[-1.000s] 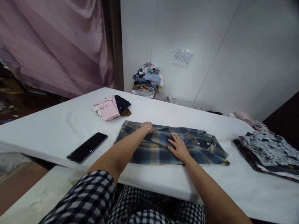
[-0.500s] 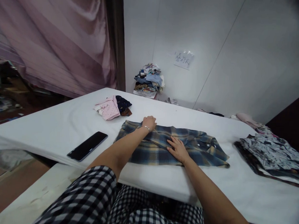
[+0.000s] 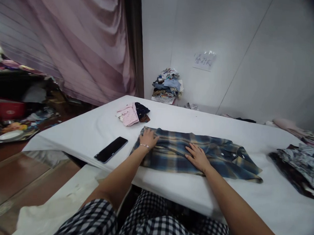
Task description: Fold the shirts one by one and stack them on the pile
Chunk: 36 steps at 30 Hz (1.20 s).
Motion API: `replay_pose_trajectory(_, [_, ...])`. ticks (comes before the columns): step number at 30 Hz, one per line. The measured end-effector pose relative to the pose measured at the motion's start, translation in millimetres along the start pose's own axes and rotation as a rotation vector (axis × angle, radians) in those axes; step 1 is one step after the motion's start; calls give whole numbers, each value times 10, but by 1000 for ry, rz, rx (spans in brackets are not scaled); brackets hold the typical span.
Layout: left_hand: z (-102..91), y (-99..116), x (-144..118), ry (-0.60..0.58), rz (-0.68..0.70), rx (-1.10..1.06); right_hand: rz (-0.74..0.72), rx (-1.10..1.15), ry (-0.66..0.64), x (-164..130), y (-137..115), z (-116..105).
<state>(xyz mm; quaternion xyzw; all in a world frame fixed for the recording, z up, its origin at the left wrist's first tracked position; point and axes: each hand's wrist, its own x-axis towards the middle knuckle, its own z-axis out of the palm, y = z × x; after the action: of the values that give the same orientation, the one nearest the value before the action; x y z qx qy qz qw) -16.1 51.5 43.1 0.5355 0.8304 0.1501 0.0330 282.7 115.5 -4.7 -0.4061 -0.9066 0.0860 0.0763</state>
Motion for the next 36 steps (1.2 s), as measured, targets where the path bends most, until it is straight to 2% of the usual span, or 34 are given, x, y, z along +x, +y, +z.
replay_pose_trajectory(2, [-80, -222, -138, -16, -141, 1, -3, -2, -2, -2, 0, -4])
replay_pose_trajectory(4, [-123, -381, -278, -26, -200, -8, 4, -2, -20, -2, 5, -27])
replay_pose_trajectory(9, [-143, -511, -499, 66, -278, -34, 77, 38, -120, 57, -99, -177])
replay_pose_trajectory(12, [-153, -535, -487, 27, -316, -48, 93, 74, -24, 171, -363, -260])
replay_pose_trajectory(15, [-164, -552, -412, -63, -350, -117, -33, 152, 85, 354, -742, -277])
replay_pose_trajectory(18, [-163, -550, -365, -120, -366, -156, -124, 192, 105, 573, -1108, -247])
replay_pose_trajectory(22, [-151, -537, -397, -127, -363, -130, -175, 198, 109, 845, -1483, -171])
replay_pose_trajectory(24, [-144, -537, -423, -122, -350, -123, -147, 215, 111, 964, -1631, -116])
replay_pose_trajectory(26, [-135, -544, -441, -112, -346, -128, -42, 238, 85, 1080, -1746, -50])
replay_pose_trajectory(30, [-112, -572, -453, -99, -339, -145, 169, 516, 33, 1296, -1799, 71])
replay_pose_trajectory(32, [-107, -587, -458, -96, -322, -153, 197, 661, 53, 1365, -1722, 105])
replay_pose_trajectory(36, [-113, -609, -472, -101, -295, -172, 199, 788, 116, 1385, -1504, 107])
